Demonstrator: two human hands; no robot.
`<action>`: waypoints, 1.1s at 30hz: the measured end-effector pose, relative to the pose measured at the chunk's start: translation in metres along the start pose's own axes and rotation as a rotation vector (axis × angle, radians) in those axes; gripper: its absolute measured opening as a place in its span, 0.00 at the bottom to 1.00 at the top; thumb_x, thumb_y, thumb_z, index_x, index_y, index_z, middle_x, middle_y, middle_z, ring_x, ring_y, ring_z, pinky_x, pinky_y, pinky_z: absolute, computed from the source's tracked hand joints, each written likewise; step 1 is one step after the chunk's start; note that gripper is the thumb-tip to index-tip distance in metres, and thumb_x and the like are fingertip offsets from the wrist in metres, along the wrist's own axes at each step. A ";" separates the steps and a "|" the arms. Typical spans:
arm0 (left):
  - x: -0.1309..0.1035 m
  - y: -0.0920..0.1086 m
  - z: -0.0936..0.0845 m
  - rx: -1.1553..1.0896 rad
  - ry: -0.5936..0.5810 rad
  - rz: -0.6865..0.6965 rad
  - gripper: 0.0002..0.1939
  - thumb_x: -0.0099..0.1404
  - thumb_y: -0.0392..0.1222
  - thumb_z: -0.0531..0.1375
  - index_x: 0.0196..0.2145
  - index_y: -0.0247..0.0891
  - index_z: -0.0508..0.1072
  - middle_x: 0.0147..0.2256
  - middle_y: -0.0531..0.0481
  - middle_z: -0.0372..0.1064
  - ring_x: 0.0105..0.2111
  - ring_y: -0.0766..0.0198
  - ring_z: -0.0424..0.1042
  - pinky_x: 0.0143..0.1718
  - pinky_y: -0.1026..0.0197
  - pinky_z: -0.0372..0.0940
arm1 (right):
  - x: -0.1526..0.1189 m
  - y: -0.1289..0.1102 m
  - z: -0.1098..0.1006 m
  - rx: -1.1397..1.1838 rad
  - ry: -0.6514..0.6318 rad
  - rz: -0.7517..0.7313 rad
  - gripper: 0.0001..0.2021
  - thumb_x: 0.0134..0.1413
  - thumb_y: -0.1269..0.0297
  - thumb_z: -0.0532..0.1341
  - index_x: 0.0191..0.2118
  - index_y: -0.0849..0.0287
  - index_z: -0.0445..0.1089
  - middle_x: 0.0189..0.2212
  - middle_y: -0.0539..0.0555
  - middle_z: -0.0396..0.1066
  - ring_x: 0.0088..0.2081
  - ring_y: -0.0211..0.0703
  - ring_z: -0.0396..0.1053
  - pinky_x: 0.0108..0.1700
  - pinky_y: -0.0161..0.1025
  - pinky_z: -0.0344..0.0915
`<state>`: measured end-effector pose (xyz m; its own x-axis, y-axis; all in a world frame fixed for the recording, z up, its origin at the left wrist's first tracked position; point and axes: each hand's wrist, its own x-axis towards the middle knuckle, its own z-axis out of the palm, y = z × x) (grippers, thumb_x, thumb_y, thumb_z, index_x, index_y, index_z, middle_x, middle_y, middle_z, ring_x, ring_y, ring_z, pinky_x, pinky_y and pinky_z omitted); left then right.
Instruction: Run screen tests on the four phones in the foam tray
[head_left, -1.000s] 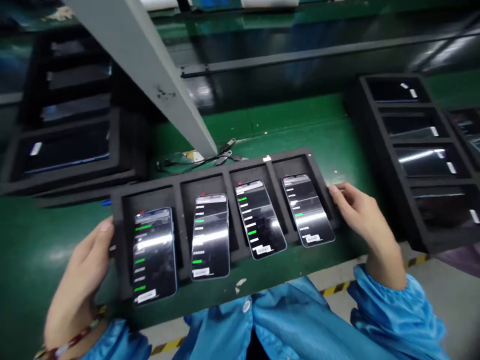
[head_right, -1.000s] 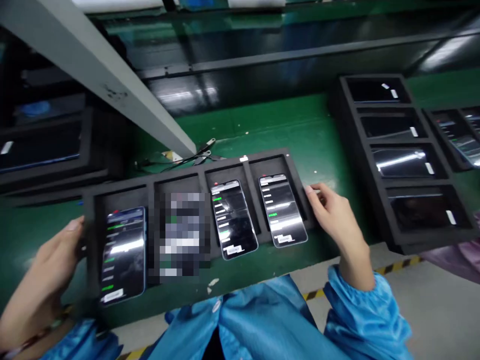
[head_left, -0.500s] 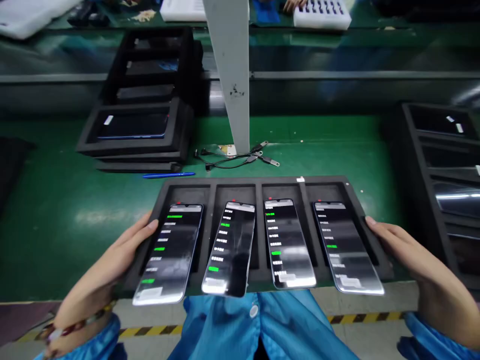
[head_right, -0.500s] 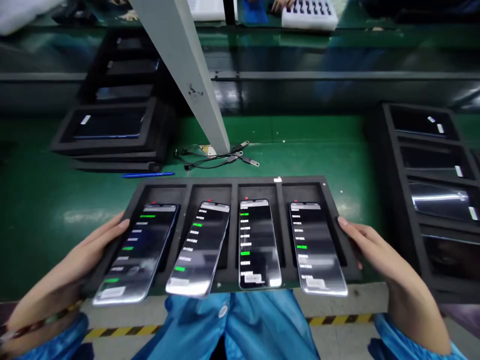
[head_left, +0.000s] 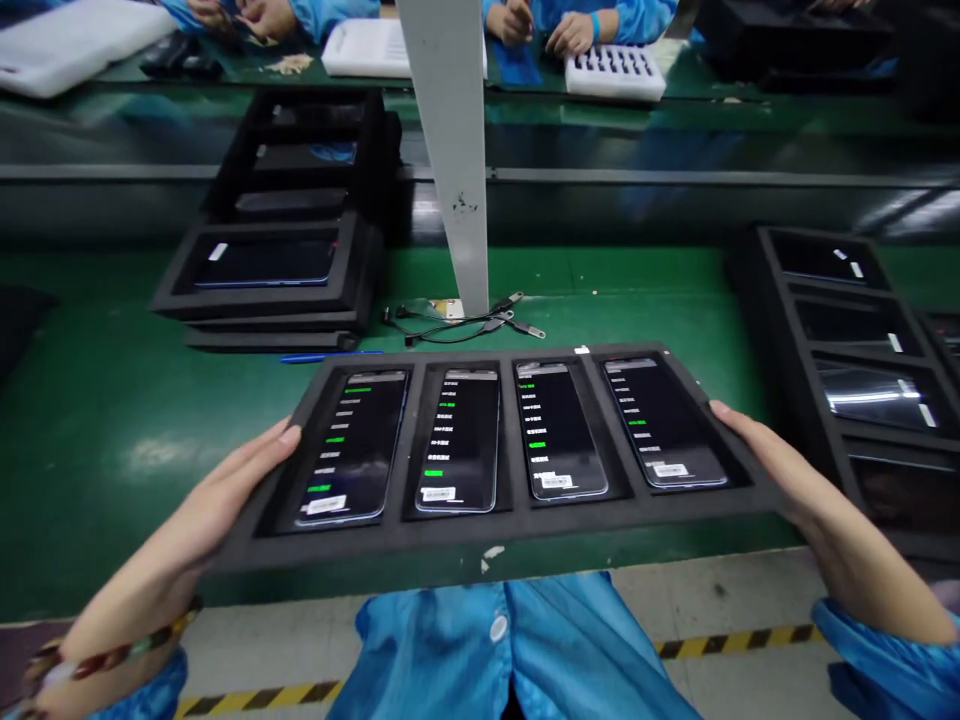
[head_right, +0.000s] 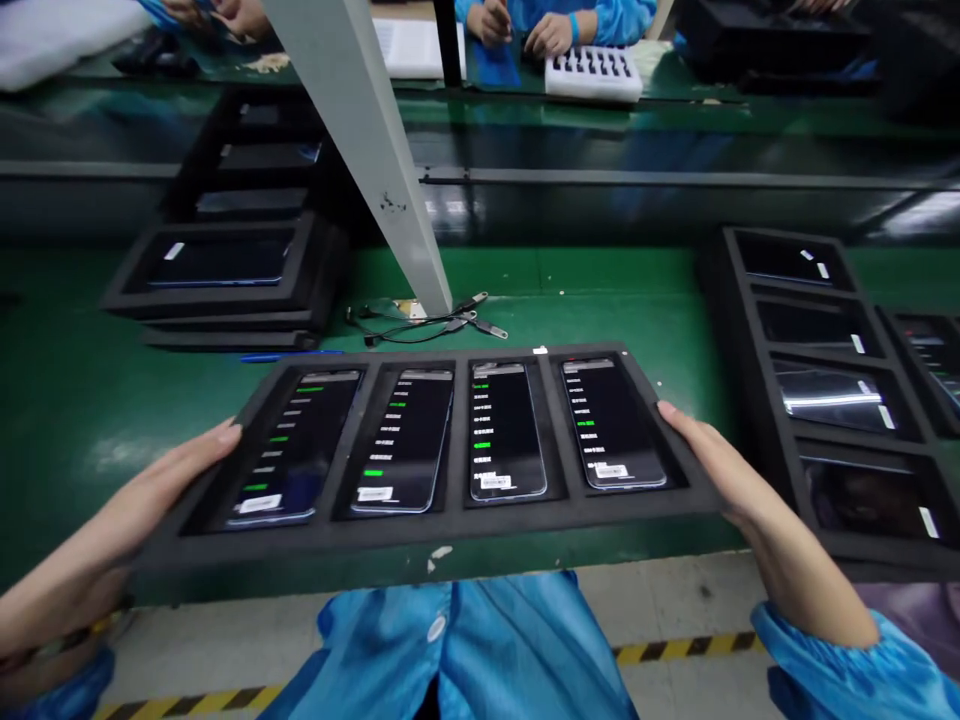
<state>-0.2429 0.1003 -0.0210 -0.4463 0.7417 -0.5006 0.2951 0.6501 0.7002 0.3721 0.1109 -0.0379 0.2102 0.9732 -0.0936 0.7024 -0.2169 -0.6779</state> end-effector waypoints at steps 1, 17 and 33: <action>0.002 -0.007 0.002 0.056 -0.002 0.109 0.46 0.57 0.76 0.71 0.61 0.40 0.81 0.60 0.41 0.81 0.60 0.40 0.80 0.57 0.48 0.80 | -0.005 0.003 0.004 0.068 -0.113 0.094 0.35 0.69 0.31 0.58 0.27 0.56 0.84 0.27 0.65 0.81 0.26 0.55 0.79 0.32 0.47 0.77; -0.019 -0.038 0.026 0.678 0.165 1.118 0.16 0.73 0.51 0.62 0.52 0.45 0.84 0.52 0.40 0.80 0.53 0.45 0.79 0.72 0.33 0.55 | -0.050 -0.012 0.044 -0.183 0.037 -0.543 0.18 0.77 0.59 0.57 0.63 0.50 0.76 0.60 0.60 0.79 0.67 0.59 0.72 0.68 0.61 0.66; -0.027 -0.024 0.047 0.551 0.213 1.129 0.15 0.73 0.51 0.60 0.52 0.52 0.82 0.49 0.43 0.76 0.49 0.45 0.75 0.71 0.31 0.56 | -0.041 -0.020 0.057 -0.141 0.002 -0.394 0.23 0.80 0.54 0.52 0.70 0.52 0.70 0.67 0.60 0.74 0.72 0.57 0.64 0.74 0.62 0.61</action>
<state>-0.1978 0.0724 -0.0484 0.1698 0.9173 0.3603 0.8853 -0.3026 0.3531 0.3109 0.0793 -0.0617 -0.0922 0.9836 0.1549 0.8155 0.1638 -0.5551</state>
